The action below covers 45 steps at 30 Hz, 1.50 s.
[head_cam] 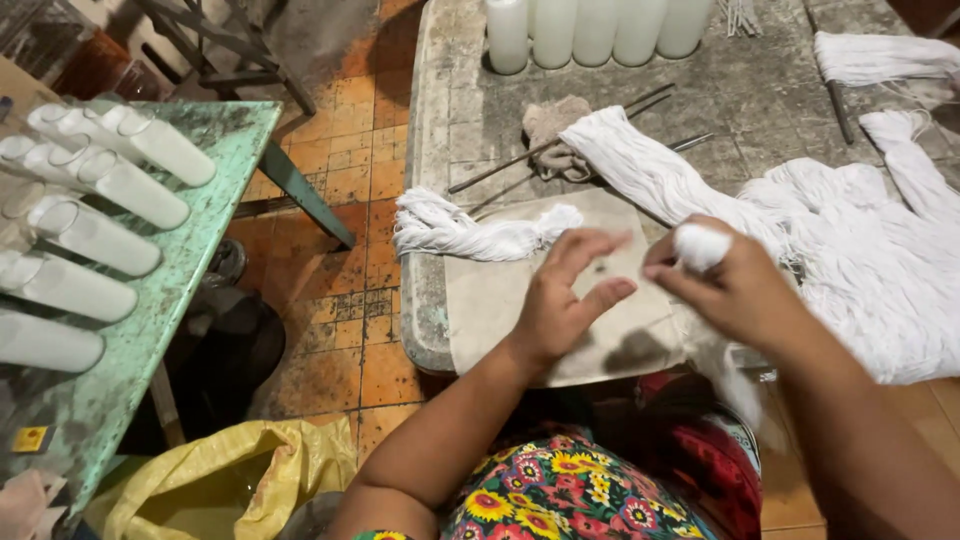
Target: Tie knots around bundles of white candle wicks at regular intervals to prepare them for production
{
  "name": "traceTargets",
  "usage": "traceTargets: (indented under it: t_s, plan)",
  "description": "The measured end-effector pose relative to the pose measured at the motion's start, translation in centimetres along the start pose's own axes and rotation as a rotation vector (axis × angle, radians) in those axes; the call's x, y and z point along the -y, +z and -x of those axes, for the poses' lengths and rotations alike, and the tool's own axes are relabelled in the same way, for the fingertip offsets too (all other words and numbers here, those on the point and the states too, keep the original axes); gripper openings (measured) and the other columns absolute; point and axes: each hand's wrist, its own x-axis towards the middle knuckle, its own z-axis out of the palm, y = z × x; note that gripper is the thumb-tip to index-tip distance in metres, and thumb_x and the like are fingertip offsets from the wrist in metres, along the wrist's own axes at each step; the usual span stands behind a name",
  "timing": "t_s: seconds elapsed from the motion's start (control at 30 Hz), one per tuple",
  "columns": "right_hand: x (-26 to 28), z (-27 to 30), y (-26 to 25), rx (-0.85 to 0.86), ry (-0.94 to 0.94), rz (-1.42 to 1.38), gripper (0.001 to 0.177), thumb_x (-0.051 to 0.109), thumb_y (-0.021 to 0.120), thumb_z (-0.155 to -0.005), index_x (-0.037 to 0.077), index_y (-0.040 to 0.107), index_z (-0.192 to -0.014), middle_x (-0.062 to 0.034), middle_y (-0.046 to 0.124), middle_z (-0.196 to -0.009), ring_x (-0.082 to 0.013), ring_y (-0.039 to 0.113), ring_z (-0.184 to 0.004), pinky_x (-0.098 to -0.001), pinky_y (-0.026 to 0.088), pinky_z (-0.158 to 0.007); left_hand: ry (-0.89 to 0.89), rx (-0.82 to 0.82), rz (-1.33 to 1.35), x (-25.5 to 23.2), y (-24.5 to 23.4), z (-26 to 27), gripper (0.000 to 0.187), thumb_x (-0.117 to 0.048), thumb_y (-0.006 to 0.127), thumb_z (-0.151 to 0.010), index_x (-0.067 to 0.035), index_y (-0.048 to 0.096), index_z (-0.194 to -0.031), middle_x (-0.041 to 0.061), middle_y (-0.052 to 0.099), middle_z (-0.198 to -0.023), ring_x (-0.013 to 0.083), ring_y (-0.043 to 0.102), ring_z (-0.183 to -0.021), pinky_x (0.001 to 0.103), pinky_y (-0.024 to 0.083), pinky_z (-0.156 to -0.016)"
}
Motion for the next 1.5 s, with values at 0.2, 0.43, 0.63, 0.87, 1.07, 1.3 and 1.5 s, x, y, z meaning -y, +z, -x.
traceTargets:
  t_s: [0.2, 0.43, 0.63, 0.87, 1.07, 1.3, 1.5]
  plan:
    - [1.2, 1.0, 1.3, -0.101, -0.039, -0.061, 0.016, 0.02, 0.071, -0.094, 0.011, 0.06, -0.102, -0.0031, 0.065, -0.094, -0.0156, 0.062, -0.085, -0.0305, 0.046, -0.082, -0.531, 0.284, 0.514, 0.4, 0.1, -0.5, 0.026, -0.024, 0.067, -0.099, -0.013, 0.068, -0.123, -0.003, 0.063, -0.09, 0.0057, 0.052, -0.071, 0.022, 0.044, -0.053]
    - [-9.1, 3.4, 2.1, 0.073, 0.237, -1.505, 0.007, 0.011, 0.061, -0.097, 0.011, 0.06, -0.104, -0.0121, 0.061, -0.095, -0.0178, 0.055, -0.079, -0.025, 0.046, -0.057, -0.58, 0.362, -0.29, 2.9, -5.7, 1.0, 0.027, -0.033, 0.047, -0.101, -0.017, 0.068, -0.098, 0.007, 0.077, -0.098, 0.0233, 0.07, -0.086, 0.037, 0.05, -0.074]
    - [-15.2, 5.2, 1.8, -0.109, 0.282, -1.709, 0.007, 0.011, 0.054, -0.105, 0.013, 0.058, -0.1, 0.0093, 0.038, -0.066, -0.0034, 0.034, -0.054, -0.0175, 0.032, -0.049, -0.749, 0.457, -0.652, 3.4, -10.2, 1.2, 0.031, -0.031, 0.044, -0.099, -0.017, 0.071, -0.1, 0.006, 0.073, -0.092, 0.0242, 0.065, -0.079, 0.039, 0.049, -0.068]
    - [-19.1, 5.7, 0.7, -0.232, 0.328, -1.746, 0.025, 0.014, 0.055, -0.109, 0.018, 0.049, -0.085, 0.0119, 0.039, -0.065, -0.0017, 0.032, -0.057, -0.0147, 0.03, -0.055, -0.667, 0.292, -0.618, 8.2, -13.7, 3.1, 0.023, -0.026, 0.064, -0.093, -0.013, 0.076, -0.107, 0.008, 0.077, -0.113, 0.0289, 0.069, -0.104, 0.041, 0.051, -0.089]
    - [-20.1, 6.1, 1.2, -0.245, 0.339, -1.658, 0.025, 0.018, 0.055, -0.11, 0.02, 0.047, -0.086, 0.012, 0.041, -0.071, -0.0017, 0.035, -0.06, -0.0142, 0.033, -0.053, -0.617, 0.226, -0.682, 6.8, -14.4, 3.1, 0.018, -0.026, 0.067, -0.094, -0.014, 0.078, -0.102, 0.003, 0.072, -0.106, 0.0246, 0.067, -0.093, 0.042, 0.051, -0.079]
    - [-17.2, 5.5, 2.5, -0.409, 0.424, -1.468, 0.01, 0.024, 0.063, -0.107, 0.024, 0.056, -0.101, 0.0105, 0.043, -0.071, -0.0015, 0.036, -0.056, -0.015, 0.032, -0.052, -0.463, 0.294, -0.611, 8.3, -8.3, 2.4, 0.02, -0.033, 0.066, -0.095, -0.019, 0.076, -0.105, 0.003, 0.068, -0.104, 0.0268, 0.066, -0.094, 0.043, 0.05, -0.073]
    - [-12.8, 5.3, 2.5, -0.633, 0.296, -1.016, 0.014, 0.024, 0.065, -0.108, 0.021, 0.053, -0.102, 0.0018, 0.048, -0.077, -0.0085, 0.043, -0.057, -0.0198, 0.033, -0.051, -0.215, 0.403, -0.81, 10.6, -6.4, 1.7, 0.013, -0.026, 0.069, -0.094, -0.015, 0.073, -0.09, 0.007, 0.06, -0.09, 0.0361, 0.062, -0.084, 0.052, 0.048, -0.052]
